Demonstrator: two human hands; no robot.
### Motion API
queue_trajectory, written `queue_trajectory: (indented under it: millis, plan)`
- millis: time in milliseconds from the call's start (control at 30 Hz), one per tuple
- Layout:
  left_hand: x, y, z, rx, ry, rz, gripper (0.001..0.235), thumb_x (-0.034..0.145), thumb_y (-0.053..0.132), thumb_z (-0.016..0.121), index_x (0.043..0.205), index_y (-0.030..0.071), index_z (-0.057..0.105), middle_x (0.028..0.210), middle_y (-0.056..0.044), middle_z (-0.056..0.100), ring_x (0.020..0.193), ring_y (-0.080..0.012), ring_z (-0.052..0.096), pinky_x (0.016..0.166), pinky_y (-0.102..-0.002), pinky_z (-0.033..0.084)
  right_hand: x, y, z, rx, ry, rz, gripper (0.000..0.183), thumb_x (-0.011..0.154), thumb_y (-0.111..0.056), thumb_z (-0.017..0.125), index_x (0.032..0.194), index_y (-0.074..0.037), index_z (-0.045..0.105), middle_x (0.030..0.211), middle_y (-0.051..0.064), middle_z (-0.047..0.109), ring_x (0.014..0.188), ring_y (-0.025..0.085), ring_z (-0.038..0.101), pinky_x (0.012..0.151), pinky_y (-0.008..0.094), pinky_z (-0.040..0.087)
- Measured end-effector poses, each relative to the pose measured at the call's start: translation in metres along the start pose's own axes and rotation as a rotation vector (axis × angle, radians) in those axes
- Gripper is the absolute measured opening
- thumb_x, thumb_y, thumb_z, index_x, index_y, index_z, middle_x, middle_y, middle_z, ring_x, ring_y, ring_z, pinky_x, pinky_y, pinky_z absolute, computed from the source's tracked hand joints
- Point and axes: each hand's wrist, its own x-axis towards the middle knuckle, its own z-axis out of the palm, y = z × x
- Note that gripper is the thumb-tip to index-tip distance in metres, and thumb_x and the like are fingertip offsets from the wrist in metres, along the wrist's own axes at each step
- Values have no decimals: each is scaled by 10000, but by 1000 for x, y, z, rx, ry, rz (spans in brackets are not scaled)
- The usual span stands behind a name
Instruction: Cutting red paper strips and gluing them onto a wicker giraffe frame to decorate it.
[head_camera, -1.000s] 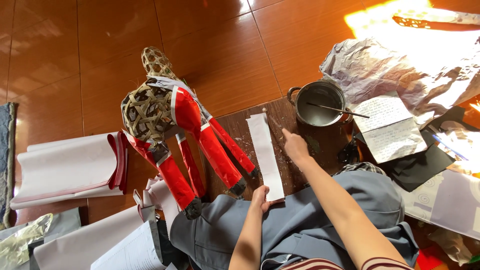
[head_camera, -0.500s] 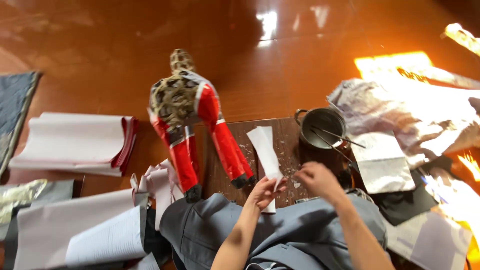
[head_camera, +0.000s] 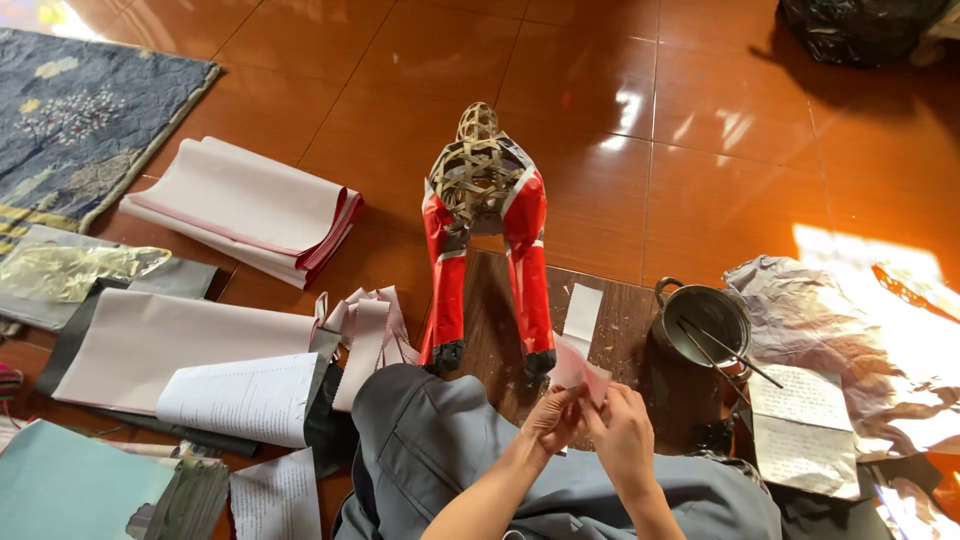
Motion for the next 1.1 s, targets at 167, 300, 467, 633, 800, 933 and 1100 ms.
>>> queue_trajectory:
  millis: [167,300,467,633,800,933,1100]
  plan:
    - [-11,14,-11,8,23,7,340,763,126,784,1052,105,604,937,-90,663,813,-179,647,762,-305,543,-3,-36,-13,218,-108,-97,123,847,-177,657,766,-87,637,847,17,674,849,163,600,774,283,466]
    - [-25,43,-22,-155,218,84,387,788,420,755,924,65,677,855,-85,691,798,-211,641,814,-377,533,-8,-73,-30,368,-626,-463,84,893,-107,625,811,-104,609,986,43,658,864,158,637,763,258,504]
    - [5,191,-33,-56,282,231,323,843,400,691,923,86,681,808,-93,713,698,-231,680,608,-346,566,43,-111,-41,478,-819,-565,151,829,32,550,776,-108,549,764,-3,553,679,140,513,640,262,432]
    - [-45,242,50,96,307,418,216,773,292,723,787,105,616,718,-77,653,620,-198,623,566,-315,518,156,-127,-17,768,-394,-247,93,855,-35,601,845,37,659,564,102,609,539,203,580,551,365,510]
    - [-81,231,165,55,238,653,189,692,44,766,682,113,591,668,-12,631,610,-124,643,660,-240,518,264,-115,39,1027,-236,-89,204,914,-144,622,735,-48,606,578,94,586,492,132,577,448,244,503]
    - [-46,299,100,461,636,891,433,638,235,919,841,-1,617,718,-173,647,609,-281,653,552,-418,535,251,-133,19,1095,-193,-105,182,888,-136,645,726,-60,611,574,55,572,505,97,557,466,206,460]
    - [-88,254,168,922,499,1329,145,726,14,797,848,53,729,749,-48,680,703,-82,575,717,-255,506,243,-125,22,1119,-115,-164,125,899,-135,624,781,-99,645,686,-38,556,670,41,471,629,176,375]
